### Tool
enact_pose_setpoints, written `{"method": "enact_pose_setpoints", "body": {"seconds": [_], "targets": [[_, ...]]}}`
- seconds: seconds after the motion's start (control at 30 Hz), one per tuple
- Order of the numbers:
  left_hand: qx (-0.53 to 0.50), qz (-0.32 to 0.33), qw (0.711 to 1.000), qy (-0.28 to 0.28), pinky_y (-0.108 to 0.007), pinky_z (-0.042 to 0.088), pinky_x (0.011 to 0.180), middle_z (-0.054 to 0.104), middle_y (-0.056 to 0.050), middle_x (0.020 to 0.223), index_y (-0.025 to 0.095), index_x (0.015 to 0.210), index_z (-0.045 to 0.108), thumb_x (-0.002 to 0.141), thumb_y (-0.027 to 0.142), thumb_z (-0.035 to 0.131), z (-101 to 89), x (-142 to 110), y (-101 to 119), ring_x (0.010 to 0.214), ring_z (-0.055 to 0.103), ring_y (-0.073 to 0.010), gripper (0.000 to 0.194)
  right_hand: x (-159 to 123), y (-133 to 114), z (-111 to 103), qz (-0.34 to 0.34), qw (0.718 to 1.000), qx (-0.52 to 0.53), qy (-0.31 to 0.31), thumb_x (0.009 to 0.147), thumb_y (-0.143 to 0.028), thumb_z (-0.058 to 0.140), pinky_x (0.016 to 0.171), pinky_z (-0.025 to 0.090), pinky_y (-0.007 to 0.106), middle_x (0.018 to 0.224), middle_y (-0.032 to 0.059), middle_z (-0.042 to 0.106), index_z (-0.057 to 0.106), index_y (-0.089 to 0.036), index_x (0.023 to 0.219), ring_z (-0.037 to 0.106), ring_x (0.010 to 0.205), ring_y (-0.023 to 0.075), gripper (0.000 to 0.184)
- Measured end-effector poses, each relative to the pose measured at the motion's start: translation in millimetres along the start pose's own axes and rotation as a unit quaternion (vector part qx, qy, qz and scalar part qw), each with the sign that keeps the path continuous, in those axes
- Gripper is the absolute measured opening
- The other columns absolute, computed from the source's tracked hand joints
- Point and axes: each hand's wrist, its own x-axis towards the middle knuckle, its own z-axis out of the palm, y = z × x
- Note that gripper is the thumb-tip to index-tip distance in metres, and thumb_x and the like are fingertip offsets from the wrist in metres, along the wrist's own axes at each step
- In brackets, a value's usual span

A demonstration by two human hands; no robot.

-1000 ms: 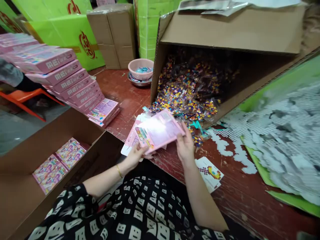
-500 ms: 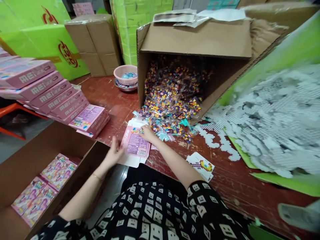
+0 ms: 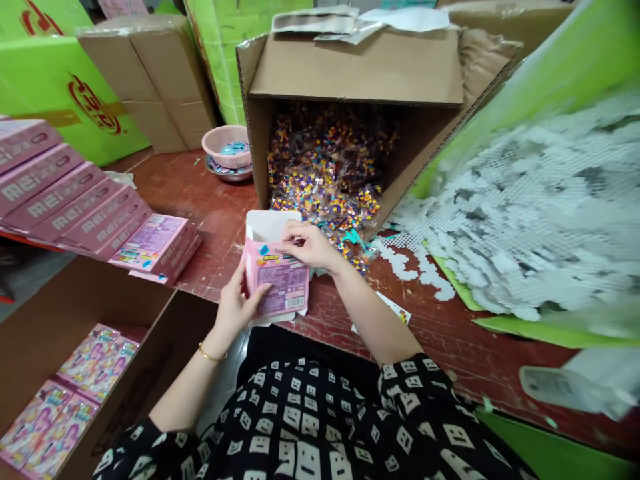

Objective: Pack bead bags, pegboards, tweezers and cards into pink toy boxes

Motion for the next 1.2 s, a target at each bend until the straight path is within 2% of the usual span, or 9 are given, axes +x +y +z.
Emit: {"method": "enact_pose_setpoints", "body": {"seconds": [0.17,0.27,0.37,0.5,0.63,0.83,0.9,1.0,1.2], "targets": [[-0.163,-0.009,0.976,-0.144,-0.037,0.054,0.088,0.073,-0.011,0.102,0.013,0.107,0.071,0.092,0.050,0.059,40.3,-21.8,29.4,0.095,0.068,-0.0273,0.042,-57.5,-44.5,-26.4,-0.004,0.989,-0.107,0.101,0.090,-0.042,0.065,0.079,0.048,0.036,0.079,0.0024,0.060,0.067,-0.019,0.078,0.059,0.077,0.0173,0.025],[-0.278,-0.092,0.935,-0.201,-0.037,0.056,0.079,0.073,-0.010,0.087,0.011,0.097,0.072,0.088,0.058,0.061,62.7,-33.0,12.2,0.080,0.068,-0.0254,0.048,-114.9,-51.9,-23.1,0.051,0.911,-0.286,0.293,0.082,-0.041,0.072,0.103,0.038,0.049,0.110,0.0078,0.062,0.070,-0.023,0.098,0.055,0.112,0.0280,0.025],[-0.332,-0.143,0.911,-0.199,-0.038,0.054,0.086,0.072,-0.011,0.101,0.015,0.110,0.068,0.084,0.058,0.066,81.8,-41.2,-5.7,0.092,0.068,-0.0268,0.050,-169.3,-43.4,-5.5,0.164,0.883,-0.215,0.383,0.081,-0.046,0.071,0.105,0.040,0.049,0.130,0.0108,0.054,0.058,-0.024,0.127,0.048,0.126,0.0303,0.052],[-0.263,-0.104,0.947,-0.155,-0.035,0.048,0.098,0.064,-0.008,0.121,0.022,0.120,0.061,0.079,0.050,0.074,100.8,-41.0,-11.7,0.116,0.059,-0.0250,0.052,-211.0,-20.5,24.1,0.276,0.888,0.080,0.359,0.083,-0.050,0.066,0.074,0.053,0.033,0.092,0.0034,0.065,0.059,-0.023,0.113,0.062,0.083,0.0199,0.041],[-0.164,-0.077,0.972,-0.149,-0.028,0.048,0.074,0.060,-0.001,0.075,0.018,0.074,0.058,0.079,0.052,0.071,113.1,-29.3,-16.6,0.074,0.058,-0.0164,0.036,-220.3,-7.4,33.5,0.297,0.887,0.075,0.347,0.083,-0.054,0.066,0.059,0.045,0.027,0.057,-0.0039,0.044,0.051,-0.020,0.061,0.048,0.055,0.0126,0.043],[-0.223,-0.057,0.973,-0.016,-0.027,0.048,0.075,0.060,0.003,0.081,0.021,0.092,0.052,0.058,0.039,0.088,121.0,-24.0,-20.3,0.075,0.060,-0.0142,0.053,-213.0,-8.9,26.2,0.178,0.919,0.066,0.346,0.083,-0.048,0.071,0.092,0.050,0.038,0.097,0.0060,0.064,0.067,-0.022,0.096,0.064,0.100,0.0216,0.030],[-0.250,-0.093,0.963,-0.048,-0.028,0.049,0.076,0.063,0.001,0.082,0.020,0.094,0.055,0.060,0.042,0.087,119.4,-21.6,-16.5,0.077,0.063,-0.0156,0.052,-206.7,-11.8,24.0,0.172,0.928,0.101,0.314,0.081,-0.048,0.073,0.092,0.051,0.039,0.090,0.0049,0.065,0.068,-0.021,0.084,0.067,0.099,0.0220,0.027],[-0.256,-0.168,0.940,-0.153,-0.028,0.050,0.070,0.067,-0.004,0.080,0.016,0.079,0.061,0.068,0.048,0.079,114.5,-14.9,-8.9,0.073,0.064,-0.0168,0.038,-195.0,-19.3,18.7,0.210,0.917,0.154,0.303,0.077,-0.046,0.078,0.085,0.053,0.037,0.083,0.0031,0.066,0.067,-0.020,0.068,0.069,0.093,0.0207,0.029],[-0.249,-0.124,0.957,-0.080,-0.023,0.043,0.055,0.062,0.003,0.068,0.020,0.085,0.063,0.071,0.049,0.079,110.2,-10.7,0.0,0.056,0.055,-0.0120,0.037,-187.7,-27.9,1.0,0.329,0.865,0.270,0.265,0.073,-0.044,0.080,0.073,0.053,0.030,0.088,0.0037,0.075,0.077,-0.022,0.095,0.069,0.077,0.0162,0.031]]}}
